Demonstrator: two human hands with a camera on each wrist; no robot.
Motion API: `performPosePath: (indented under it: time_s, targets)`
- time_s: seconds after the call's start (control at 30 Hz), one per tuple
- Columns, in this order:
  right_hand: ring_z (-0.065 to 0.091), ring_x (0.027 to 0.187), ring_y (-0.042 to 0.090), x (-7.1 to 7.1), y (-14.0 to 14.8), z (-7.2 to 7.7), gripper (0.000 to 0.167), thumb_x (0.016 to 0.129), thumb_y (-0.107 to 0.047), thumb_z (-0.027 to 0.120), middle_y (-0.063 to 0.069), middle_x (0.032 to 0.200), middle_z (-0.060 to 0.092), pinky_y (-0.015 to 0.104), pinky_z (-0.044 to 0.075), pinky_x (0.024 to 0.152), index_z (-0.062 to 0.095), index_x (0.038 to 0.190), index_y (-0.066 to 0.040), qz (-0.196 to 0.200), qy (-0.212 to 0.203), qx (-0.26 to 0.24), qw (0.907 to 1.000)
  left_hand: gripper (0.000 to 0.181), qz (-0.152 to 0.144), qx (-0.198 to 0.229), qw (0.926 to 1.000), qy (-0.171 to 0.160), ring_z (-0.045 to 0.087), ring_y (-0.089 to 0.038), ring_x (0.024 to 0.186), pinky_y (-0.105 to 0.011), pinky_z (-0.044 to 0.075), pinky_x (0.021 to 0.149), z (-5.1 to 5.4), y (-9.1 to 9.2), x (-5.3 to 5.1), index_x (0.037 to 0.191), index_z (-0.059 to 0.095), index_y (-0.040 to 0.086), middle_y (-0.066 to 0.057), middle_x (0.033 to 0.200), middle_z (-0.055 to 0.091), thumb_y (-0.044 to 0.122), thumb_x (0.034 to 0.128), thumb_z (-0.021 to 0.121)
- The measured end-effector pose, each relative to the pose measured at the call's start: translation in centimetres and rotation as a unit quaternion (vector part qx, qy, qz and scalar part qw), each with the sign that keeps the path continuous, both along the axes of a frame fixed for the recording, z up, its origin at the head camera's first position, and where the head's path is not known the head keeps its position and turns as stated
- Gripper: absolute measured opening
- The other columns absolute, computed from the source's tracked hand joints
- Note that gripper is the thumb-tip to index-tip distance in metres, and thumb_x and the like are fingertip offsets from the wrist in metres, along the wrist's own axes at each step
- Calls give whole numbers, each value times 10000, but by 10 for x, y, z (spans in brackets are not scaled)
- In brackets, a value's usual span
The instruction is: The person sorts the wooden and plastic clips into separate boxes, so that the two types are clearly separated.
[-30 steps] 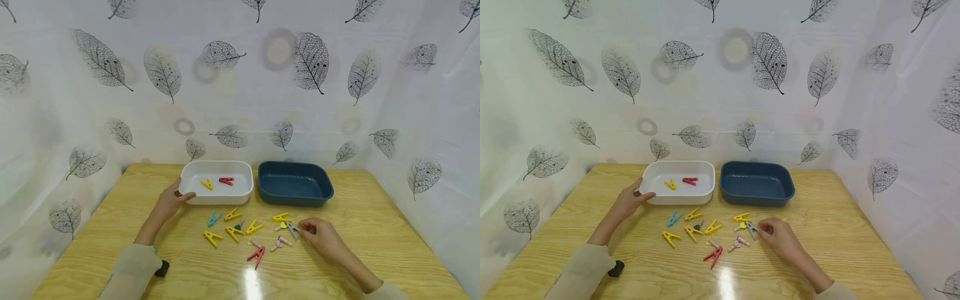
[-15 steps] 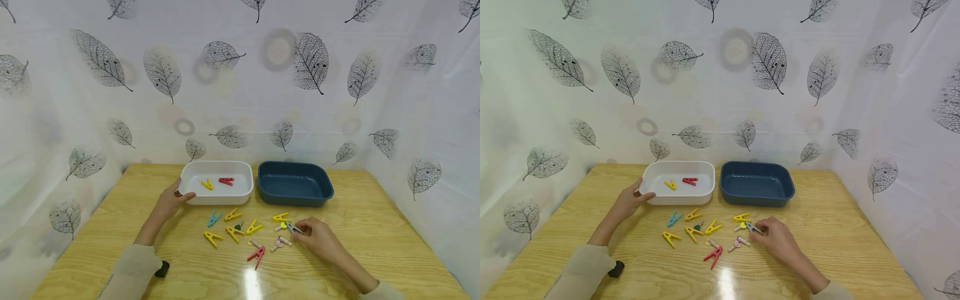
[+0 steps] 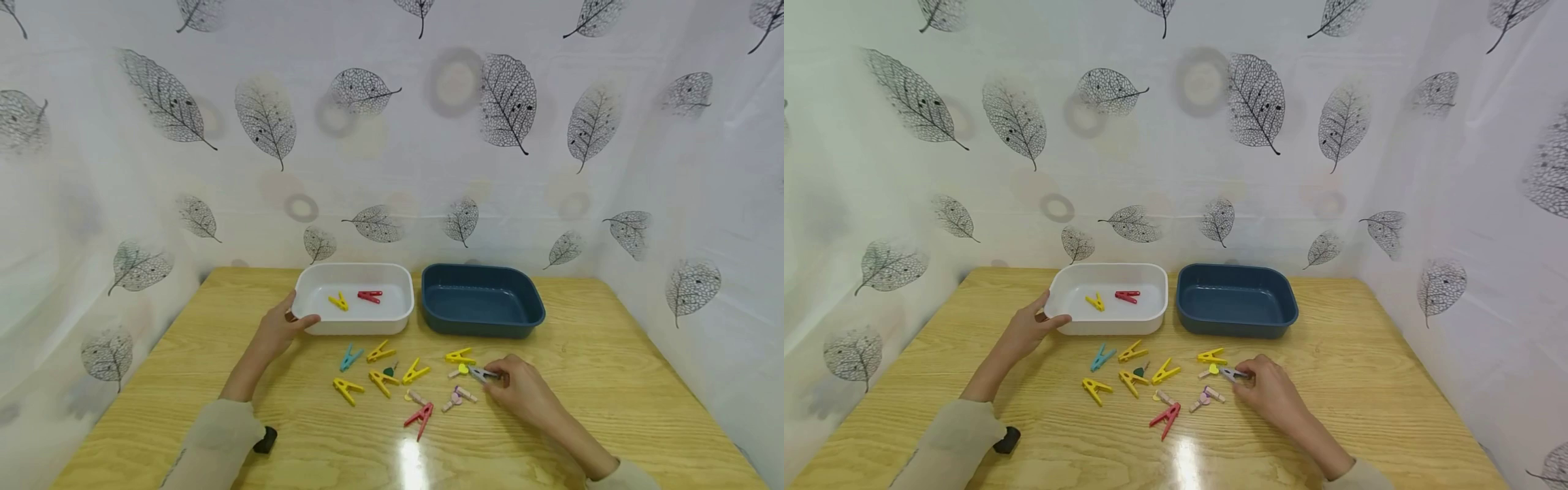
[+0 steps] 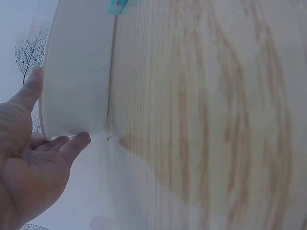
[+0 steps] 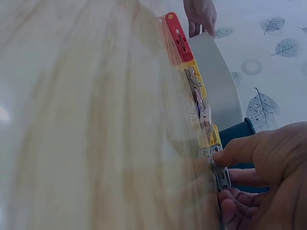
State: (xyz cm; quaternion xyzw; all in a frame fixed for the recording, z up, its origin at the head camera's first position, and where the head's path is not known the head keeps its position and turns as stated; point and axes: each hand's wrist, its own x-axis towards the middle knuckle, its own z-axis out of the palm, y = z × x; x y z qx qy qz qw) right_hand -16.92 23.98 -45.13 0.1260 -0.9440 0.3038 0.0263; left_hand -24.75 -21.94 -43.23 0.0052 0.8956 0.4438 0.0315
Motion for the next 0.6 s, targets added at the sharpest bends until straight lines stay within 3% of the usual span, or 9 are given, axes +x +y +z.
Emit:
performPosePath:
  time_s: [0.4,0.6]
  targets:
    - [636,787,132,1,9,9,252,881,17,718,106,1011,665,249,545,606,721,1128,66,-99,-478,-405,9980,952,-10,50,10000,32,318,-462,1472,-522,365,1171,0,0,1,1616,92,-56,-324,1641,165,351,1006,698]
    - [599,739,122,-2,14,18,235,902,-20,705,77,949,690,252,509,589,743,1122,56,-40,-133,-249,9996,1023,-28,-25,10000,53,323,-464,1469,-517,372,1167,1,0,1,1616,93,-59,-327,1639,168,456,974,700]
